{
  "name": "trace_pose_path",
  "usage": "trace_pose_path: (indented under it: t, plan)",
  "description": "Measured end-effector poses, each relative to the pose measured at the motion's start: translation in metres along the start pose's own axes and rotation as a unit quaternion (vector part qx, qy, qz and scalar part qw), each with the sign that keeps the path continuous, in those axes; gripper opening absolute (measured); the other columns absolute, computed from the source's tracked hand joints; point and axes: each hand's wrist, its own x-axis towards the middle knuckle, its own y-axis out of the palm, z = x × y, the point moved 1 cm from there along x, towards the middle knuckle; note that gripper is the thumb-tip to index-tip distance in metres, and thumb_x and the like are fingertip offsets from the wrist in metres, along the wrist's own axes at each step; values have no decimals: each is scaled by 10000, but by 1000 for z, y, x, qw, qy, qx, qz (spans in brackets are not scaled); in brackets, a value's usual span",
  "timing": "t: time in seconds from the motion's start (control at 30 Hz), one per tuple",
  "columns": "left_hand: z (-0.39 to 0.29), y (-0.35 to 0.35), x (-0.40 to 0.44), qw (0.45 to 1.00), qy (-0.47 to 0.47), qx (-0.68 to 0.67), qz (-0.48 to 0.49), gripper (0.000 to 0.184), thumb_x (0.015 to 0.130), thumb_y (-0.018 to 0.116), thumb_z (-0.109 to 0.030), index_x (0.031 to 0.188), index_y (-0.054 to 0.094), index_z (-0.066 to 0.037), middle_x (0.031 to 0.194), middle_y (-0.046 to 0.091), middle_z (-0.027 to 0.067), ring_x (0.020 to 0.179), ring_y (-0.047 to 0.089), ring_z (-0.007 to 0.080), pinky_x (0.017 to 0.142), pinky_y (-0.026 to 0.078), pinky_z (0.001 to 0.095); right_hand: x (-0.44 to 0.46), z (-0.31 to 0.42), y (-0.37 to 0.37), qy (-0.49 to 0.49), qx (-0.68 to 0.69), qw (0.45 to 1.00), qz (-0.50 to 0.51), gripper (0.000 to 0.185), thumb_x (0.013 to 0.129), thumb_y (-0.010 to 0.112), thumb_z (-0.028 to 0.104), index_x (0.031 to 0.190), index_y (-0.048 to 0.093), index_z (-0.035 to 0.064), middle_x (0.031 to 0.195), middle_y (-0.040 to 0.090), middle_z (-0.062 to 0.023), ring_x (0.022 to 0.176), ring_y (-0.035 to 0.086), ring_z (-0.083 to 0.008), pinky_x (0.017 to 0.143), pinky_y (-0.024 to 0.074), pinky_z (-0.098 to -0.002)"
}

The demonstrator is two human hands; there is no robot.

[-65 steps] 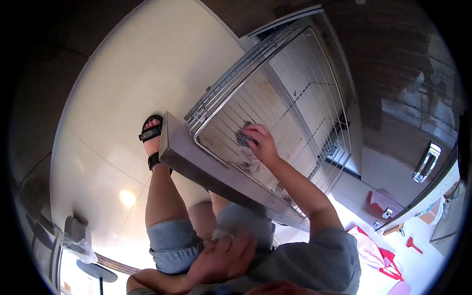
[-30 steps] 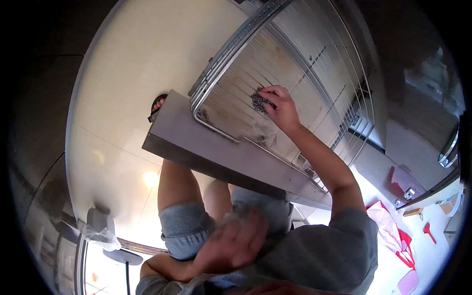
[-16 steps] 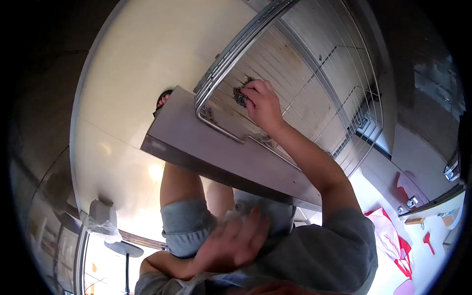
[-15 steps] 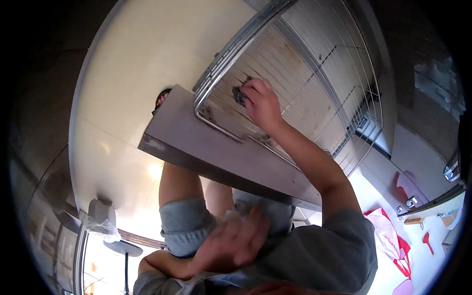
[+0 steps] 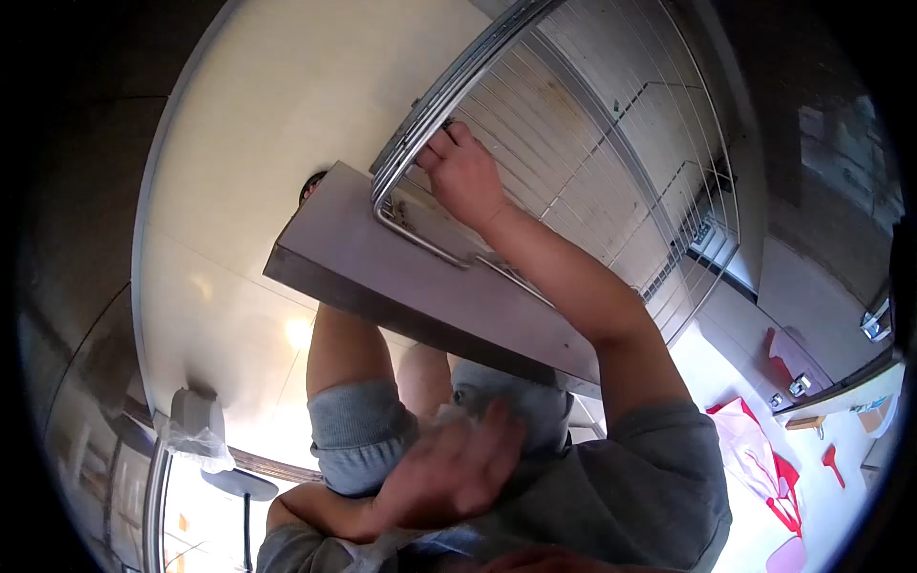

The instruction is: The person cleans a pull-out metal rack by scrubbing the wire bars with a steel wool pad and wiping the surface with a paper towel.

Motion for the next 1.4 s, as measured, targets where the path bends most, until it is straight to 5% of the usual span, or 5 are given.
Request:
trace_pose_path:
  t: [0.6, 1.03, 1.2, 1.3, 1.4]
  plan:
    - [0, 3, -7, 1000, -11, -3, -9, 341, 794, 544, -122, 1130, 600, -104, 1146, 572, 141, 794, 614, 198, 599, 566, 278, -4, -9, 5, -75, -27, 997, 0, 225, 757, 574, 137, 974, 613, 93, 1018, 544, 3, 918, 511, -242, 681, 531, -324]
    - [-3, -3, -1, 1000, -6, -8, 15, 308, 804, 561, -120, 1105, 620, -98, 1153, 578, 139, 791, 619, 194, 606, 574, 297, -5, -25, -6, 20, 210, 977, -8, 260, 714, 645, 37, 969, 673, 81, 1021, 603, -64, 975, 536, -254, 822, 482, -336]
    - [-8, -2, 3, 999, 10, 1, 31, 330, 788, 570, -134, 1114, 617, -110, 1171, 569, 127, 805, 602, 191, 653, 572, 307, -87, -90, -60, 141, 376, 912, 81, 362, 726, 695, 49, 1078, 630, 105, 1027, 587, -107, 982, 562, -244, 849, 465, -347]
    - [-17, -8, 13, 997, 11, -16, 70, 354, 769, 584, -136, 1121, 615, -111, 1160, 575, 111, 794, 594, 199, 677, 560, 311, -126, -64, -92, 214, 359, 865, 279, 405, 704, 700, 37, 1095, 613, 103, 1036, 573, -94, 1001, 552, -254, 852, 465, -361]
    - [-26, -8, 30, 996, 41, -45, 61, 380, 743, 607, -137, 1121, 617, -100, 1111, 591, 99, 772, 588, 205, 656, 539, 316, -157, -47, -77, 61, 199, 934, 289, 367, 705, 694, 60, 1063, 625, 99, 1046, 564, -84, 1017, 537, -266, 846, 466, -371]
